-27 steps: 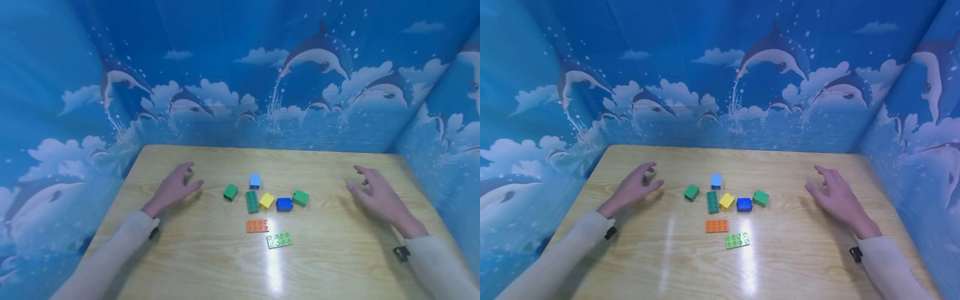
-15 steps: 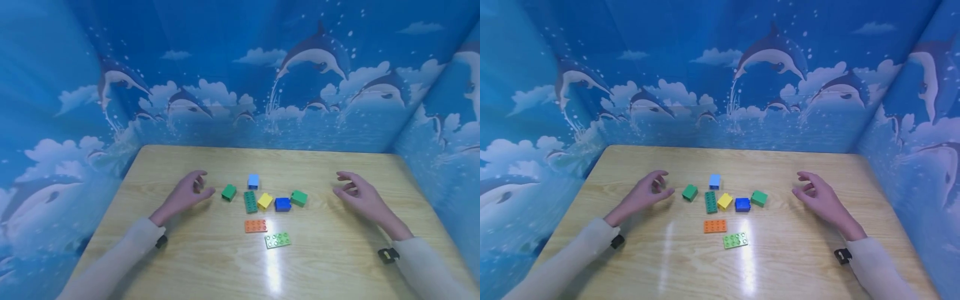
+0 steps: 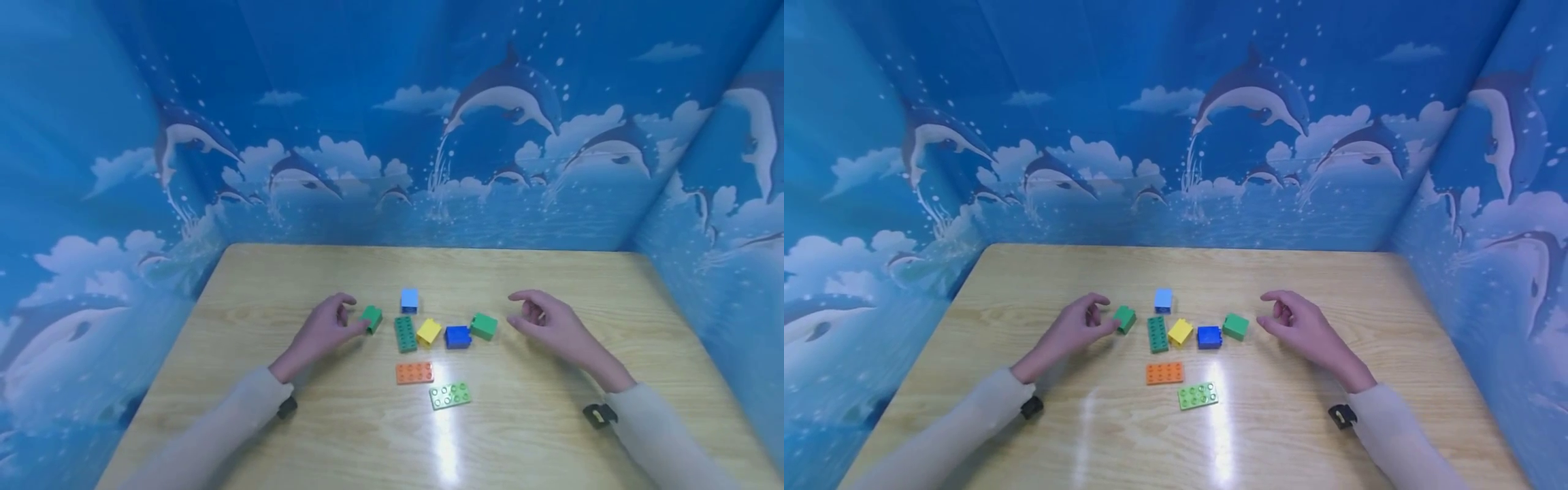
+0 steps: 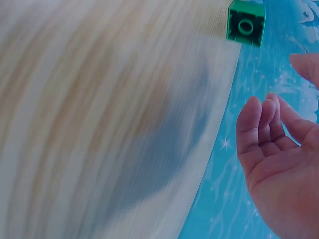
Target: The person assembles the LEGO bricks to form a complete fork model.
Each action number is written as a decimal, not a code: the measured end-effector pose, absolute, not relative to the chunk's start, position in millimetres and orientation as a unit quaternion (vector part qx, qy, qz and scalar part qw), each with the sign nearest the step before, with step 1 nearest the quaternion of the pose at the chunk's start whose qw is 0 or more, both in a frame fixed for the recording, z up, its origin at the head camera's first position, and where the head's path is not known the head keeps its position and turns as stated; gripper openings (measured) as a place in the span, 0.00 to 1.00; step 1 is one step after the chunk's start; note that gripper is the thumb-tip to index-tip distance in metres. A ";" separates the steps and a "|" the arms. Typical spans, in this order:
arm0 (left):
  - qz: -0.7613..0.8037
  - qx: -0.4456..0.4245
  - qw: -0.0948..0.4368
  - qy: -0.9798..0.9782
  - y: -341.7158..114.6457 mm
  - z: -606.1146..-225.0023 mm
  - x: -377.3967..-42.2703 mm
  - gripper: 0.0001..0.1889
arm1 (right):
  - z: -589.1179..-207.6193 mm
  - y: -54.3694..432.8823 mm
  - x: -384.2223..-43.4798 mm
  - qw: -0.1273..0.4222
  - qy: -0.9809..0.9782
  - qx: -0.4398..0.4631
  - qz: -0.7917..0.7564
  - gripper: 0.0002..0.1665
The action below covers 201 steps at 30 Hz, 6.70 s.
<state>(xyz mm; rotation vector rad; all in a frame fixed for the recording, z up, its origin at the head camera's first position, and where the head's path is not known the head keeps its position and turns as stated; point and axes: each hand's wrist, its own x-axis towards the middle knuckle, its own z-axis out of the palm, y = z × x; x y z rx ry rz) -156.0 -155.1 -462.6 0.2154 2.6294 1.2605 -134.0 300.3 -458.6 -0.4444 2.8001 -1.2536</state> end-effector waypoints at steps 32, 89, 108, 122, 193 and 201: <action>0.418 0.057 0.083 0.903 -134.4 -475.4 -157.2 0.18 | -468.8 253.8 -142.5 0.110 0.915 -0.129 -0.365 0.23; 0.485 0.109 0.177 0.849 -203.0 -478.2 -170.6 0.24 | -444.6 253.7 -117.9 0.015 0.885 -0.041 -0.464 0.30; 0.487 0.114 0.194 0.844 -204.5 -479.3 -171.5 0.24 | -440.7 197.8 -122.8 0.025 0.866 -0.080 -0.492 0.26; 0.475 0.107 0.191 0.852 -206.5 -475.3 -172.6 0.25 | -433.6 132.4 -129.6 0.053 0.837 -0.126 -0.529 0.24; 0.507 0.126 0.182 0.833 -218.3 -474.2 -179.7 0.15 | -451.3 6.1 -154.1 0.134 0.784 -0.126 -0.593 0.26; 0.531 0.124 0.193 0.816 -225.6 -475.6 -179.8 0.18 | -449.4 3.3 -152.9 0.129 0.786 -0.129 -0.590 0.26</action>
